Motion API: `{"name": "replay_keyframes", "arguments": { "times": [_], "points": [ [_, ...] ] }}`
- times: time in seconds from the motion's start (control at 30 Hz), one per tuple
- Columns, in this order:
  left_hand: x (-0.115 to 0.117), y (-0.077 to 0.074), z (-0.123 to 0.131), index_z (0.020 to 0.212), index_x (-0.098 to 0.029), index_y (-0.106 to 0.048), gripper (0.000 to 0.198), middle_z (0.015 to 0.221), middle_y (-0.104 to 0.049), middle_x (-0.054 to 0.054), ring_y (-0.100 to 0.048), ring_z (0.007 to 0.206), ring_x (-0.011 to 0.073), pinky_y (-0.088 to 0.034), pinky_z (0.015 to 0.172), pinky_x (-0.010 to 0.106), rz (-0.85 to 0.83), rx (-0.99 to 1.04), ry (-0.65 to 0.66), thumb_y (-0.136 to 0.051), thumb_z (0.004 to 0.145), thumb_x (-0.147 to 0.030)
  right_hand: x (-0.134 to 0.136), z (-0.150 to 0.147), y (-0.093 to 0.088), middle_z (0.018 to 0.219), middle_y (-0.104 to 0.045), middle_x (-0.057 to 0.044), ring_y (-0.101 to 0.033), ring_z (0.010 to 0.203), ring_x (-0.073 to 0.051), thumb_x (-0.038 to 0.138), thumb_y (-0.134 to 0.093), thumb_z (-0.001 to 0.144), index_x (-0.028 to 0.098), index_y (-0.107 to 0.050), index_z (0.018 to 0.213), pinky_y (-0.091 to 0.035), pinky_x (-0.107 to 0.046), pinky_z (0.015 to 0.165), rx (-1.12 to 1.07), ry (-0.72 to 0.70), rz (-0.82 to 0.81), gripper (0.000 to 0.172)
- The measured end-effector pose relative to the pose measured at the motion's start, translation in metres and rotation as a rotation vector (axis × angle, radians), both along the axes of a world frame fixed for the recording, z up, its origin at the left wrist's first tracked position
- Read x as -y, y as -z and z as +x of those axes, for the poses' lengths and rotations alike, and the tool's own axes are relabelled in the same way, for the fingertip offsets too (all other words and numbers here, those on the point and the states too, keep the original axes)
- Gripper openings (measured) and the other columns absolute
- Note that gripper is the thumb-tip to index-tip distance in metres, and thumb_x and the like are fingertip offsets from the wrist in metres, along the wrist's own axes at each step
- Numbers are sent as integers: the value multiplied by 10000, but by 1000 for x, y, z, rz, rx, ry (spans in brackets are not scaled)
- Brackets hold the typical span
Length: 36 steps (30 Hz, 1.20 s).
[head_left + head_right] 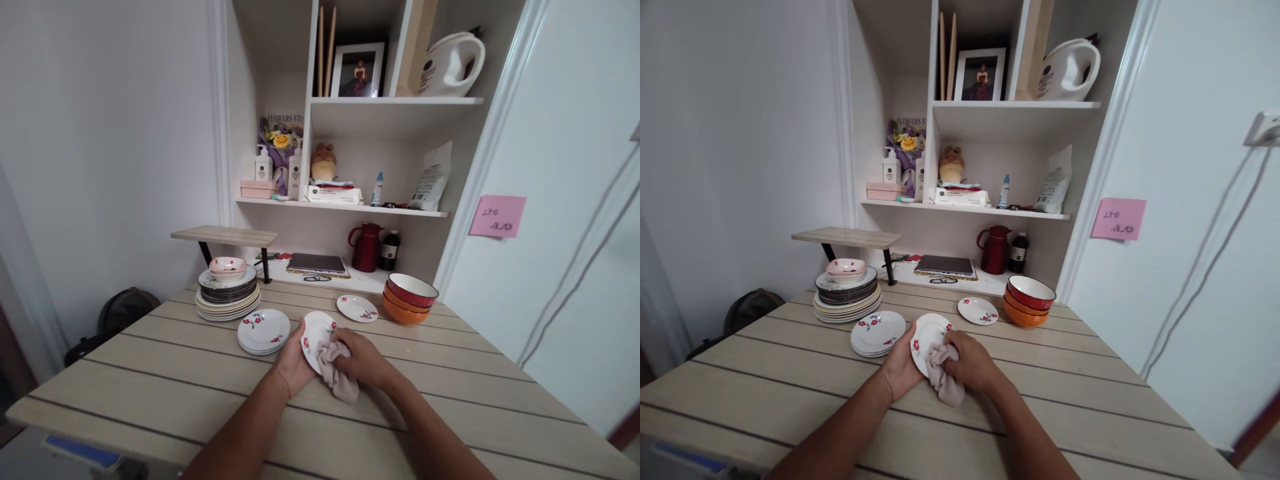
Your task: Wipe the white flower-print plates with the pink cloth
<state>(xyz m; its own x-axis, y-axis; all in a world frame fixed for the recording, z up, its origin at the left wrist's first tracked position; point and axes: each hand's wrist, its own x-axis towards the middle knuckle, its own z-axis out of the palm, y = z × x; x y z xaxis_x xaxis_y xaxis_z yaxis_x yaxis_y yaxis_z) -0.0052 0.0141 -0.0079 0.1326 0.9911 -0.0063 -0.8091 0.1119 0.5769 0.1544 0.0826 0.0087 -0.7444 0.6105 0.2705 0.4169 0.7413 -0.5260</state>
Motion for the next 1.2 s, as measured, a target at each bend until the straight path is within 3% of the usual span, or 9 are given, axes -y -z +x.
{"name": "replay_keyframes", "arguments": {
  "times": [0.1,0.2,0.37,0.47,0.57,0.73,0.9,1.03,1.2],
  "points": [
    [1,-1,-1,1195,-79,-605,612,1079,-700,157,-617,1070,288,-385,992,400,-3,-9,-45,-485,853,-572,10,-2,-7,908,-608,4,-540,818,-178,150,-631,642,212,-591,906,-394,-276,736,-18,-151,-42,274],
    [3,-3,0,1190,-81,-606,627,1087,-698,154,-617,1068,287,-393,984,398,-35,-31,15,-489,842,-590,16,-9,-7,990,-581,-5,-539,913,-183,93,-583,650,234,-602,998,-413,-288,811,-150,-201,-23,376],
    [3,-2,5,1226,-134,-588,570,1106,-695,134,-622,1064,277,-382,988,417,7,-6,110,-480,862,-558,6,-17,4,1103,-509,-39,-514,1028,-190,41,-493,690,264,-591,1111,-406,-302,890,-281,12,72,486],
    [0,2,4,1238,-135,-579,576,1092,-700,135,-622,1066,276,-365,1003,424,20,7,108,-472,865,-560,-6,-11,12,1118,-496,-46,-524,990,-186,48,-496,696,256,-571,1120,-399,-297,865,-182,155,78,479],
    [-1,4,2,1233,-118,-580,578,1093,-699,141,-617,1075,277,-355,1012,421,3,2,89,-474,866,-552,-12,-1,13,1058,-521,-47,-539,907,-181,94,-532,691,224,-557,1079,-393,-287,816,-37,194,37,410],
    [1,0,0,1234,-94,-576,616,1108,-693,151,-606,1090,285,-366,1007,417,-7,-6,55,-478,856,-571,-2,4,0,960,-584,-27,-542,882,-195,122,-584,641,209,-568,972,-394,-288,792,37,-31,0,343],
    [0,0,0,1200,-90,-596,573,1093,-697,141,-611,1077,283,-382,995,401,-16,-34,43,-489,863,-541,12,-5,-8,1001,-560,-15,-538,926,-192,86,-574,633,232,-594,1004,-419,-300,824,-110,-168,-20,399],
    [0,3,0,1209,-127,-592,546,1102,-693,135,-616,1070,277,-386,986,416,-7,-20,113,-486,867,-538,10,-13,0,1098,-502,-33,-519,1006,-187,31,-519,638,259,-592,1123,-418,-308,890,-242,-103,25,541],
    [0,4,1,1245,-134,-567,564,1129,-683,142,-608,1087,276,-374,995,424,-9,-7,104,-487,864,-542,-4,-9,10,1118,-511,-49,-517,1033,-199,58,-525,681,238,-594,1127,-408,-316,896,-185,72,29,486]
  ]
}}
